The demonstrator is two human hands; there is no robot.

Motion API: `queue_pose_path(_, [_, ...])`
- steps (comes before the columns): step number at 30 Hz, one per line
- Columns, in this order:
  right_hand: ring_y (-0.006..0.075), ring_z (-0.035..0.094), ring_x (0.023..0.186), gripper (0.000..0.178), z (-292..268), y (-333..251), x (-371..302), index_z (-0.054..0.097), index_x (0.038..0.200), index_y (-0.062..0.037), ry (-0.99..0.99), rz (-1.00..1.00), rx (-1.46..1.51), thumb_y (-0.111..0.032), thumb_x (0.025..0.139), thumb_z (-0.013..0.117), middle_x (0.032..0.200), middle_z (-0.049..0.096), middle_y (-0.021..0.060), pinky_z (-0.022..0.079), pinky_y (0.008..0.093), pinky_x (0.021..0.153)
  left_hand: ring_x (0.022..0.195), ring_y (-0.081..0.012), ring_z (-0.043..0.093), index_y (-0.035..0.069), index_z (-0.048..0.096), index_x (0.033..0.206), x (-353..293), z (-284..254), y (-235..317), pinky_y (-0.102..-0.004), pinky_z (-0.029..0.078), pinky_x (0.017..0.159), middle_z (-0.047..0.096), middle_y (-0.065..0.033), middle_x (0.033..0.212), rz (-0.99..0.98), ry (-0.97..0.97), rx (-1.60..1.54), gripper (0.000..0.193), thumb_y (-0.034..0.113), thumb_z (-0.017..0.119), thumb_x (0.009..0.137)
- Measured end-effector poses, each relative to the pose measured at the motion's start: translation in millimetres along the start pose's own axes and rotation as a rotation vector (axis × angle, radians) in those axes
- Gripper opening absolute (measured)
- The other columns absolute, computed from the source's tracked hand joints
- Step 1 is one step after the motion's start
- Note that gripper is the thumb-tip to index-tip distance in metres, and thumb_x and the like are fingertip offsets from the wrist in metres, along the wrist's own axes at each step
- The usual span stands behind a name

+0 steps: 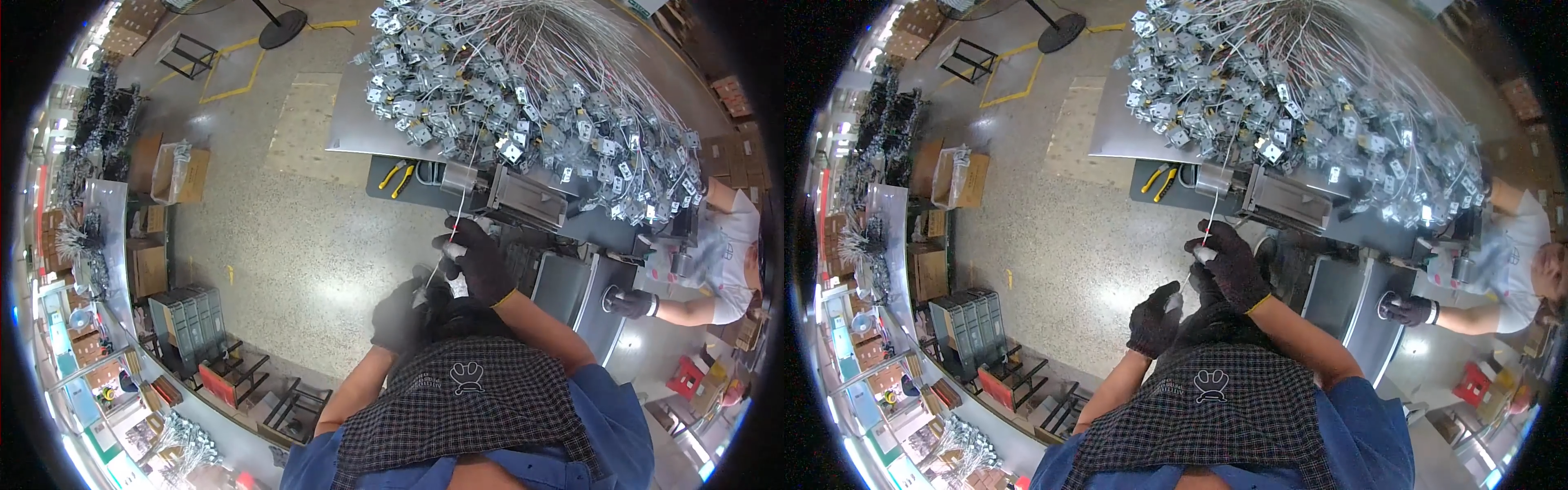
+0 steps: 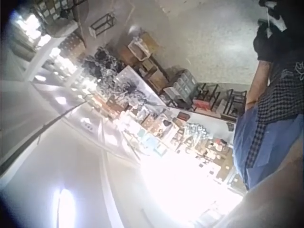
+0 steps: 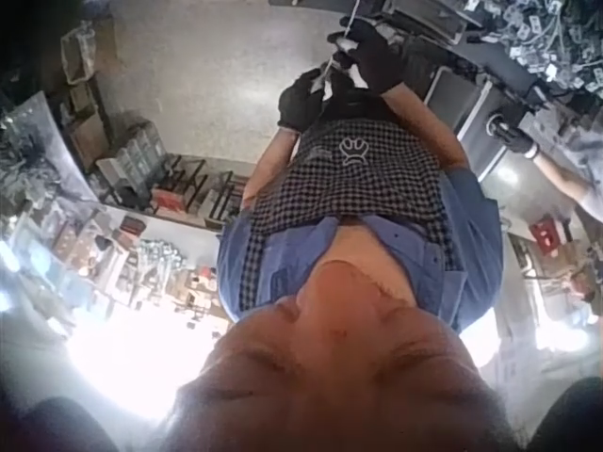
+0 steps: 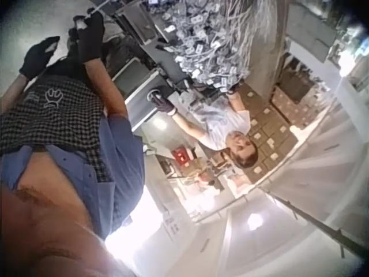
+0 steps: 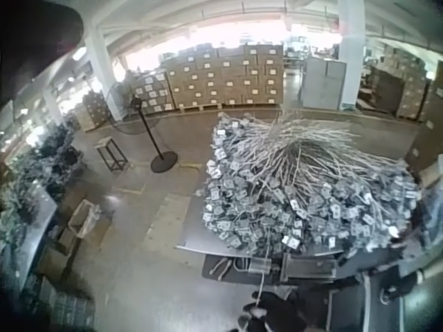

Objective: The person processes wired electronic components at a manual assembly station, using a wire crimper to prepare them.

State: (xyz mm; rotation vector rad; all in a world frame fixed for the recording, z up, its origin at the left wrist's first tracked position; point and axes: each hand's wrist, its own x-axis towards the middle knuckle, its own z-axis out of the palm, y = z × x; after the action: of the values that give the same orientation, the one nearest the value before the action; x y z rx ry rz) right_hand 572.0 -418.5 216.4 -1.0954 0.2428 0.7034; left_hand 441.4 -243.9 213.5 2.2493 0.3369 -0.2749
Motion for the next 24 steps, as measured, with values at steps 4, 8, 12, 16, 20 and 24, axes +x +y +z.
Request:
queue_pose_path(4, [0.0131,0.065,0.087,0.045,3.3,0.5,-2.2,0.050,0.139,-0.0025,-0.004,-0.095,-0.116,-0.002,0.095,0.060,0.110,0.073,0.0124,0.054,0.0287,0.077,0.084,-0.0299,0.076,0.006,0.068,0.127,1.4,9.8,-8.3,-0.0401,0.059,0.078,0.076,-0.0185,0.101,-0.080,0.019,0.005,0.038,0.029,0.066,0.097])
queue_pose_path(8, [0.0139,0.066,0.082,0.040,4.8,-1.3,0.0,0.051,0.137,-0.0020,0.055,-0.050,-0.061,-0.005,0.097,0.059,0.109,0.073,0.0126,0.054,0.0277,0.073,0.086,-0.0314,0.076,0.005,0.068,0.127,3.5,7.6,-1.6,-0.0400,0.059,0.080,0.075,-0.0202,0.105,-0.107,-0.012,0.034,0.039,0.029,0.066,0.097])
queue_pose_path(12, [0.0137,0.065,0.074,0.040,2.2,1.2,1.1,0.050,0.138,-0.0024,0.029,0.026,-0.257,-0.009,0.100,0.057,0.108,0.073,0.0131,0.053,0.0270,0.066,0.082,-0.0267,0.075,0.005,0.068,0.127,2.2,12.9,-23.2,-0.0371,0.058,0.079,0.076,-0.0174,0.104,0.027,-0.048,-0.018,0.039,0.029,0.066,0.096])
queue_pose_path(16, [0.0131,0.063,0.070,0.043,7.9,-7.2,-8.0,0.048,0.142,-0.0038,-0.039,-0.053,-0.236,-0.008,0.100,0.055,0.109,0.073,0.0134,0.052,0.0271,0.062,0.082,-0.0170,0.070,0.002,0.069,0.122,2.8,7.0,-36.3,-0.0330,0.057,0.077,0.075,-0.0103,0.099,-0.195,-0.311,-0.617,0.034,0.020,0.064,0.094])
queue_pose_path(20, [0.0107,0.060,0.070,0.046,4.5,-13.5,-0.1,0.050,0.145,-0.0074,-0.039,0.023,0.019,-0.010,0.099,0.054,0.112,0.070,0.0107,0.050,0.0275,0.061,0.085,-0.0145,0.068,0.000,0.070,0.120,8.8,2.5,-34.6,-0.0317,0.055,0.073,0.075,-0.0083,0.100,-0.210,-0.469,-0.480,0.033,0.018,0.063,0.092])
queue_pose_path(24, [0.0113,0.060,0.069,0.048,1.3,-18.4,5.2,0.049,0.145,-0.0085,-0.058,0.097,0.124,-0.008,0.098,0.054,0.109,0.069,0.0098,0.050,0.0282,0.058,0.084,-0.0154,0.068,0.001,0.071,0.119,8.2,12.7,-50.5,-0.0318,0.055,0.073,0.075,-0.0092,0.102,-0.020,-0.428,-0.529,0.032,0.017,0.064,0.093])
